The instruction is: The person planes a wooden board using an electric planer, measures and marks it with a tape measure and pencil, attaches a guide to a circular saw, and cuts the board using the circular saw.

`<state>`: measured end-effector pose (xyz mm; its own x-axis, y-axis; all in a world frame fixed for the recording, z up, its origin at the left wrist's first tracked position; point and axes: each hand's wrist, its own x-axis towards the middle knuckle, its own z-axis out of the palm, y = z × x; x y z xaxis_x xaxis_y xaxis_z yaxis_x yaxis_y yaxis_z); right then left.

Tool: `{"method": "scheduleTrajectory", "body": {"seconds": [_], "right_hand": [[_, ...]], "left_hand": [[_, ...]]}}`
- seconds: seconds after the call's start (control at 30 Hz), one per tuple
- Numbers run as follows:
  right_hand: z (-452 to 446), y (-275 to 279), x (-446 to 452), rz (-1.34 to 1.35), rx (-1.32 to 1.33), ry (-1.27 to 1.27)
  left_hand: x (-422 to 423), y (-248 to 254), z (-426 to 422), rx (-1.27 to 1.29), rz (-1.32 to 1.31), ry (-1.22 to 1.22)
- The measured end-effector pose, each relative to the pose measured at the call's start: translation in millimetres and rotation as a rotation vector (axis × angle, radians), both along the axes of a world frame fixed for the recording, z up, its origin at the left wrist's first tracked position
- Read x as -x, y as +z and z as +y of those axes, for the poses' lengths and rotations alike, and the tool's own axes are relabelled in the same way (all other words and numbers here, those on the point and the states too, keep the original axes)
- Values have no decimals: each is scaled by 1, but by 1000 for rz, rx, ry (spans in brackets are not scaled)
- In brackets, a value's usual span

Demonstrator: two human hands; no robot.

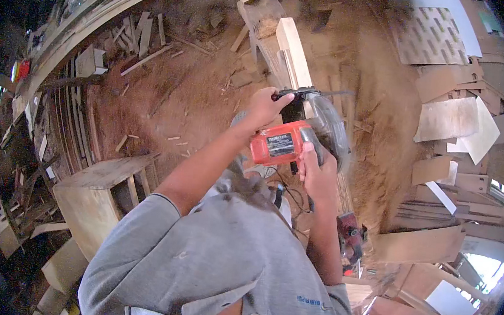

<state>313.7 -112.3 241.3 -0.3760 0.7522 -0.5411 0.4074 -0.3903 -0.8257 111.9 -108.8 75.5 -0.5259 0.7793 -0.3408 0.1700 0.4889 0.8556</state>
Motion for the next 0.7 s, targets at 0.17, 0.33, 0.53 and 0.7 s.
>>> {"method": "scheduleTrajectory", "body": {"seconds": [0.17,0.33,0.53,0.7], "right_hand": [[2,-3,-1,40,25,-11],[10,1,7,40,33,-8],[20,-9,8,-26,-55,54],[26,-6,15,-47,-118,82]], "left_hand": [[11,13,7,63,-58,-86],[22,25,-9,135,-267,-83],[38,76,-58,136,-459,-446],[21,137,-55,287,202,-759]]}}
